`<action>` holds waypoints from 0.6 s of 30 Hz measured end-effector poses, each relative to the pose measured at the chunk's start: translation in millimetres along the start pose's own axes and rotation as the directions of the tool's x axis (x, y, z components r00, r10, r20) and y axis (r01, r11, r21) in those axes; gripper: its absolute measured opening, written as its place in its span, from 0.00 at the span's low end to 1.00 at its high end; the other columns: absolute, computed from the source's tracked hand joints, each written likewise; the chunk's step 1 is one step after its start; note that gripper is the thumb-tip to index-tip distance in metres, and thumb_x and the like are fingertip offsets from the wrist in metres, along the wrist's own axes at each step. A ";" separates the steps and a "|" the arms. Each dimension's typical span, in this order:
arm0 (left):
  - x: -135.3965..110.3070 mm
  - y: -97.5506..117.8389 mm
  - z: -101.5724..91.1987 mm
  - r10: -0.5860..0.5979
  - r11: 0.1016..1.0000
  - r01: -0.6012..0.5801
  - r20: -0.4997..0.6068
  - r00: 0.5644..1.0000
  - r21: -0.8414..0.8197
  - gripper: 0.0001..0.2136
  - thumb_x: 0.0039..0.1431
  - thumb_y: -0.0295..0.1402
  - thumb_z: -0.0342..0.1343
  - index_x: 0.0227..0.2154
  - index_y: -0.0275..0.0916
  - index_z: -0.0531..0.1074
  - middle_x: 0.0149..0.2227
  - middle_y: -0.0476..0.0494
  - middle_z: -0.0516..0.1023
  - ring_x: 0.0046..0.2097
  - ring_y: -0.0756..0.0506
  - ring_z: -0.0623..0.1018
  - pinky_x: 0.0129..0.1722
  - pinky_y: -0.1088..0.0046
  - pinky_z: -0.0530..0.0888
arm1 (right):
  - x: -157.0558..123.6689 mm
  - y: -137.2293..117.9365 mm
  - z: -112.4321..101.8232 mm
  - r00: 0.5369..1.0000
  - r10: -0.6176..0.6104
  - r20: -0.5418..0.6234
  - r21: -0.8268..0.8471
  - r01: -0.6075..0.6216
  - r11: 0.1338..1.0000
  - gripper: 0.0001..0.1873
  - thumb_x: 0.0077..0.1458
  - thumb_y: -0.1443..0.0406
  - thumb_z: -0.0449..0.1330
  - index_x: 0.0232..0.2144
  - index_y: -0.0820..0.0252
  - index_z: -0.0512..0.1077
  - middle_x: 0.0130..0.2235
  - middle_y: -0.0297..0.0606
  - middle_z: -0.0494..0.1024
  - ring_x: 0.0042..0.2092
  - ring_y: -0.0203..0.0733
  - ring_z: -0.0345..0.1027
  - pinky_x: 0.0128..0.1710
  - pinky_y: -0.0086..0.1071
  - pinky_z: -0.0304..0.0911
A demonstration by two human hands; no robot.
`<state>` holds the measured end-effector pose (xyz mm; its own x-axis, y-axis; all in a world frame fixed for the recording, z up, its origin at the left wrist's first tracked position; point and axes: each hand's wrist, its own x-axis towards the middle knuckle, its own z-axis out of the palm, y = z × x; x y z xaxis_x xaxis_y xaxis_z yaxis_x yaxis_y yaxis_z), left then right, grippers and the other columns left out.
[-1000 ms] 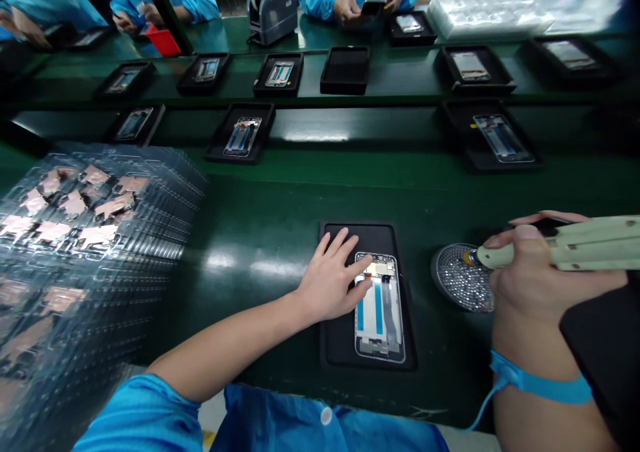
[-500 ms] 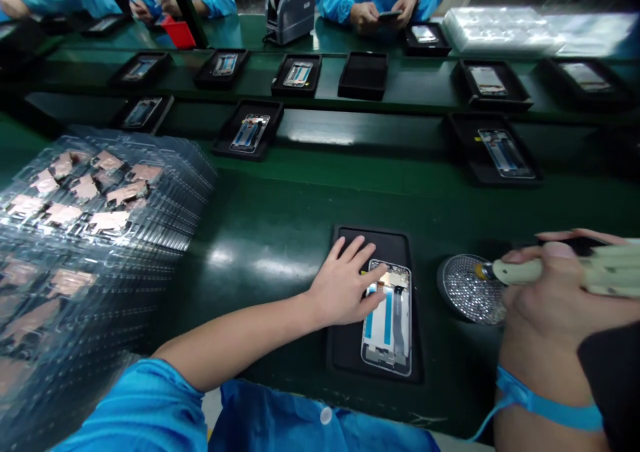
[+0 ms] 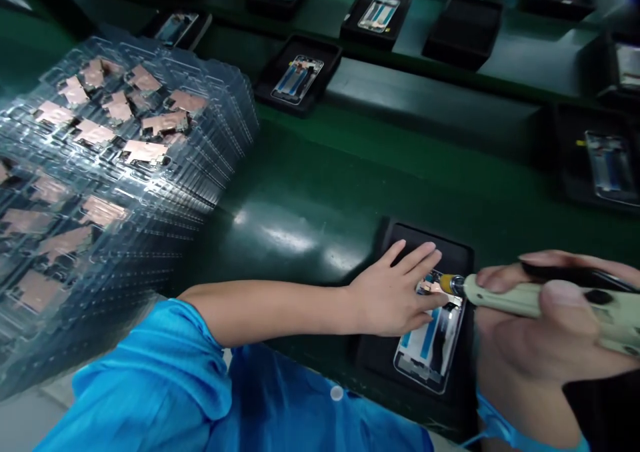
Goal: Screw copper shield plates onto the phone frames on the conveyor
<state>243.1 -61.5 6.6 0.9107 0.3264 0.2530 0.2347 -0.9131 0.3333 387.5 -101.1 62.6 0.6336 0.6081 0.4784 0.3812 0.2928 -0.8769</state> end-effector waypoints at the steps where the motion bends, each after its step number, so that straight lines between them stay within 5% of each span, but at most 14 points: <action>1: 0.5 0.2 0.3 0.000 1.000 0.000 0.002 1.000 -0.007 0.19 0.68 0.44 0.55 0.60 0.50 0.74 0.67 0.41 0.66 0.74 0.33 0.55 0.70 0.43 0.56 | -1.6 -0.9 5.9 1.000 -0.023 -0.004 0.044 0.023 0.999 0.15 0.45 0.61 0.65 0.37 0.54 0.68 0.32 0.29 0.73 0.22 0.37 0.63 0.21 0.38 0.66; 18: 2.1 1.3 3.9 -0.008 1.000 0.008 0.029 1.000 0.005 0.20 0.68 0.45 0.56 0.60 0.50 0.75 0.67 0.38 0.67 0.73 0.30 0.56 0.70 0.44 0.53 | -7.1 12.3 1.9 0.994 -0.083 0.067 0.172 0.071 0.983 0.17 0.46 0.66 0.70 0.40 0.55 0.73 0.31 0.30 0.76 0.23 0.38 0.65 0.21 0.37 0.66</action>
<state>246.7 -62.9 4.0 0.9182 0.3266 0.2242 0.2435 -0.9117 0.3309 386.4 -100.4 48.4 0.5532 0.6296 0.5455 0.3038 0.4572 -0.8358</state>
